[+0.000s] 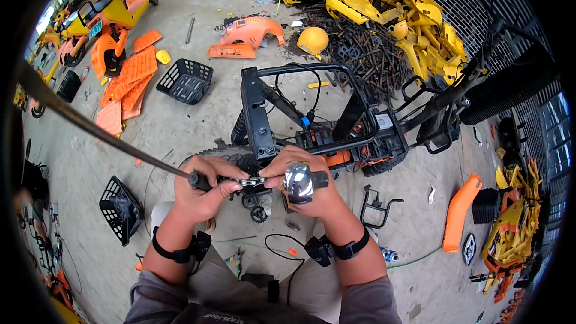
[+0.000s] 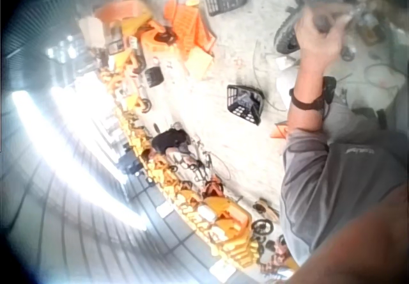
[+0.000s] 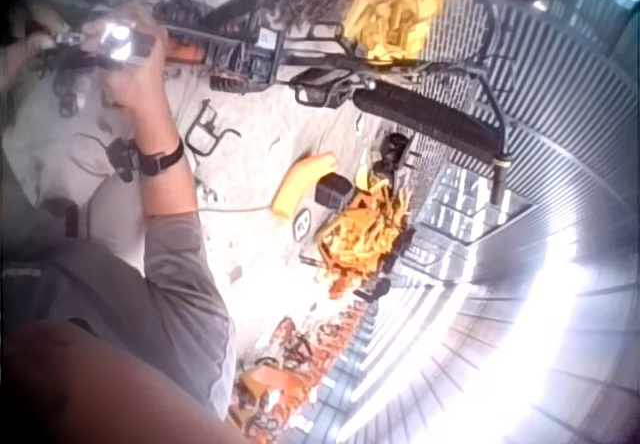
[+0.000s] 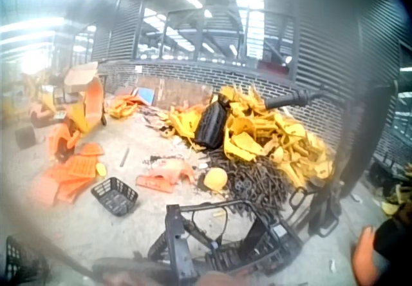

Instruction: The person works on a black vehicle frame while sitting on a concrete floor, using a ratchet and a screwdriver to tighten or loosen fasteners. They hold both tools simultaneously, applying leverage with the ratchet while stabilizing or aligning parts with the screwdriver.

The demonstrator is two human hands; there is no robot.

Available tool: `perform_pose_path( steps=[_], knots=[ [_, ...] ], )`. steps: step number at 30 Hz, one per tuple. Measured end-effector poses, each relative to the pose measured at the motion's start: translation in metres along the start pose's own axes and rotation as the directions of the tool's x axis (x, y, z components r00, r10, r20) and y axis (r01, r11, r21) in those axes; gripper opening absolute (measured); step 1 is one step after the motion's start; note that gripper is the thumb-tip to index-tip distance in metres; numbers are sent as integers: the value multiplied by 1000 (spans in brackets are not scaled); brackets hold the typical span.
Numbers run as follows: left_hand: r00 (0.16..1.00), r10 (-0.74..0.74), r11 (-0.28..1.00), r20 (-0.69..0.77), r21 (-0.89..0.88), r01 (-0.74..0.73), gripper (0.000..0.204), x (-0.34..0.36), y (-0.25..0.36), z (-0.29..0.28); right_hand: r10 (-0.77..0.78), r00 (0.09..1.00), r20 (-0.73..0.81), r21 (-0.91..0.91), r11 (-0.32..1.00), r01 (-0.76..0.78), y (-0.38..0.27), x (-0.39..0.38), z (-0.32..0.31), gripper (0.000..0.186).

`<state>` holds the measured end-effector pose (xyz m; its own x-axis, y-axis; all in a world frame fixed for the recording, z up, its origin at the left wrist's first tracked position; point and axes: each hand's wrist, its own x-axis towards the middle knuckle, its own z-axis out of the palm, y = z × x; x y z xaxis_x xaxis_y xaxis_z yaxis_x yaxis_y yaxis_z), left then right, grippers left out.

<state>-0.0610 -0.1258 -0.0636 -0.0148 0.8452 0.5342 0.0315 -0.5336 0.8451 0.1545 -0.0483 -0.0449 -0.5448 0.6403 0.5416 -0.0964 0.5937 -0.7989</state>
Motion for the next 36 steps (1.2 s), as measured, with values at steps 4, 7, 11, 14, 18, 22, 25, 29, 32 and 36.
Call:
perform_pose_path(
  steps=[4, 7, 11, 14, 18, 22, 25, 29, 32, 36],
  knots=[
    [999, -43, 999, 30, 30, 42, 35, 2, -3, -2, 73, 994, 76, 58, 995, -77, 1, 2, -5, 15],
    [998, -55, 998, -11, -22, 55, 36, 3, -3, 0, 94, 994, -56, 10, 996, -93, 5, 0, 7, 18],
    [987, -145, 989, -66, -49, 142, 37, -2, -4, 4, 130, 983, -126, -46, 990, -137, 3, -3, 8, 17],
    [977, -203, 974, -68, -112, 194, 38, -2, -4, 9, 91, 992, -90, 5, 996, -91, 12, -5, 8, 8],
    [965, -245, 962, -95, -147, 230, 37, 1, -5, 15, 196, 976, -93, -27, 980, -199, 11, -4, 6, 9],
    [960, -261, 962, -103, -115, 249, 34, 1, -7, 20, 237, 956, -171, -45, 968, -248, 8, -5, 6, 14],
    [954, -271, 962, -131, -61, 265, 34, -2, -8, 24, 181, 958, -221, -42, 980, -195, 11, -4, 10, 20],
    [961, -210, 976, -178, 11, 216, 35, -8, -11, 28, 91, 972, -216, -115, 986, -118, 13, -6, 12, 25],
    [946, -259, 962, -197, 38, 271, 32, -7, -6, 30, 42, 979, -202, -154, 985, -74, 11, -5, 15, 25],
    [943, -320, 925, -91, 184, 332, 30, 3, 3, 23, -58, 985, -164, -245, 969, 16, 11, -3, 12, 13]
  ],
)
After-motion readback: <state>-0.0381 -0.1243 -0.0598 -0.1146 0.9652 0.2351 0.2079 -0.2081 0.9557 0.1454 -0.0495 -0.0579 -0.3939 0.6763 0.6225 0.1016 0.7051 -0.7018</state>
